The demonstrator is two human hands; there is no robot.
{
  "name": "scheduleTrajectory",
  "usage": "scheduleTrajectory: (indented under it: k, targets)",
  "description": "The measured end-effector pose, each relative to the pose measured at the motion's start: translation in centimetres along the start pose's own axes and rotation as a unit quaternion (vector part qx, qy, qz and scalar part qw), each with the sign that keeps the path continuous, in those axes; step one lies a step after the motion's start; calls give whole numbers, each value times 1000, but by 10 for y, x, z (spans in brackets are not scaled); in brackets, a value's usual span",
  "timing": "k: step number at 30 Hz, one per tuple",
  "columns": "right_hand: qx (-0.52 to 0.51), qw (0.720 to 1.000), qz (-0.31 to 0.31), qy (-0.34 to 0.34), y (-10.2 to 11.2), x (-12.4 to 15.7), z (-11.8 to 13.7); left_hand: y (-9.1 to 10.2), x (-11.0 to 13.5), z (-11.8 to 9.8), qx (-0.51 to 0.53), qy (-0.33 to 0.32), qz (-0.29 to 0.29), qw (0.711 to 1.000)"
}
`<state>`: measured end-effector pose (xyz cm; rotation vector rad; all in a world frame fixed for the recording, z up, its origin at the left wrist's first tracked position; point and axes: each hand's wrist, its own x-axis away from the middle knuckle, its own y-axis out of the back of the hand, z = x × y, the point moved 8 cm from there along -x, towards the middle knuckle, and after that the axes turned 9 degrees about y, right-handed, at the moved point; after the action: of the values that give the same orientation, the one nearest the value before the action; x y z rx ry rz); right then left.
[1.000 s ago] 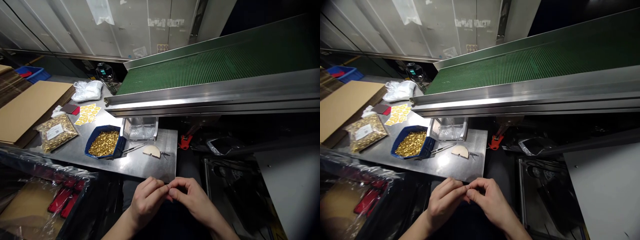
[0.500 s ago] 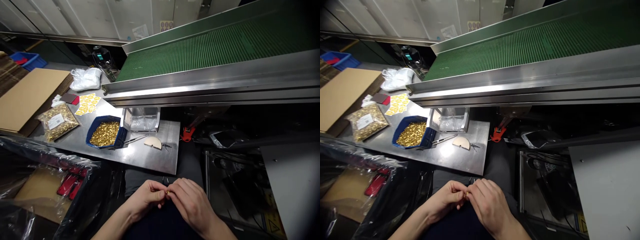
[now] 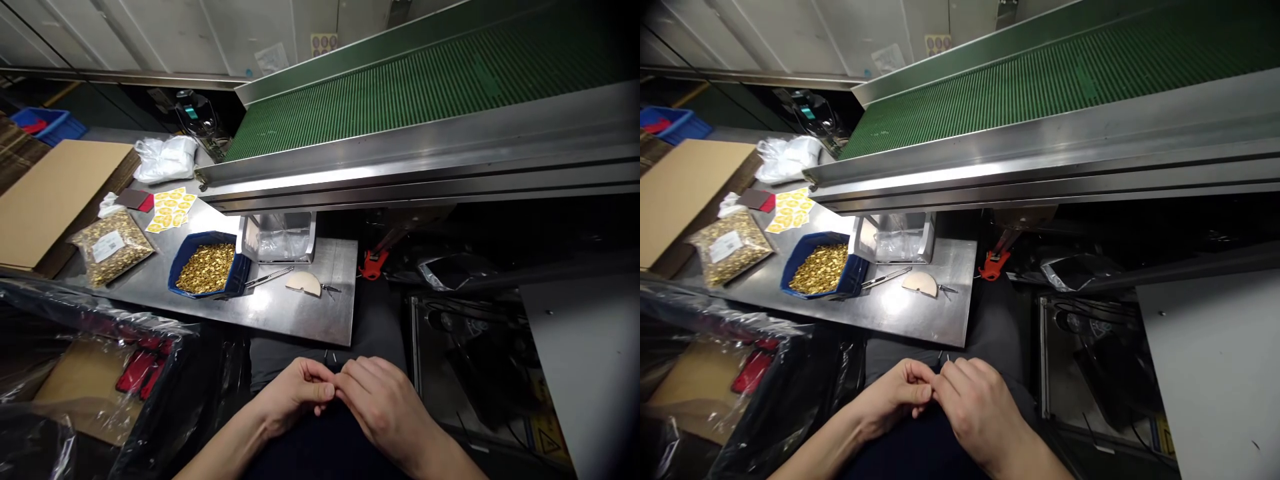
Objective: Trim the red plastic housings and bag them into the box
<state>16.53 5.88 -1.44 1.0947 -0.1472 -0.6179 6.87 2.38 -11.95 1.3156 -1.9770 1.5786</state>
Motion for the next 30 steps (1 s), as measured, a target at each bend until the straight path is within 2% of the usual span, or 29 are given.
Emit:
scheduleTrajectory:
  k: [3,6,10,15,27,30]
  targets:
    - [-6,1000,-10,2,-1,1,0,2,1,-2,7,-11,-5,1000]
    - [-69,996,-61,-17,1,2,-5,4,1,-2,28,-22,-7,999]
    - [-187,972,-124,-75,0,3,-20,2,-1,-2,54,-25,7,998]
    - [-233,950,-181,-99,2,6,-27,1,-5,-5,48,-29,16,998]
    - [-137,982,-119,-45,-10,16,-31,4,-16,-5,-19,-26,-15,999]
    - [-78,990,-110,-44,-12,16,-31,2,-17,-6,-24,-34,-18,999]
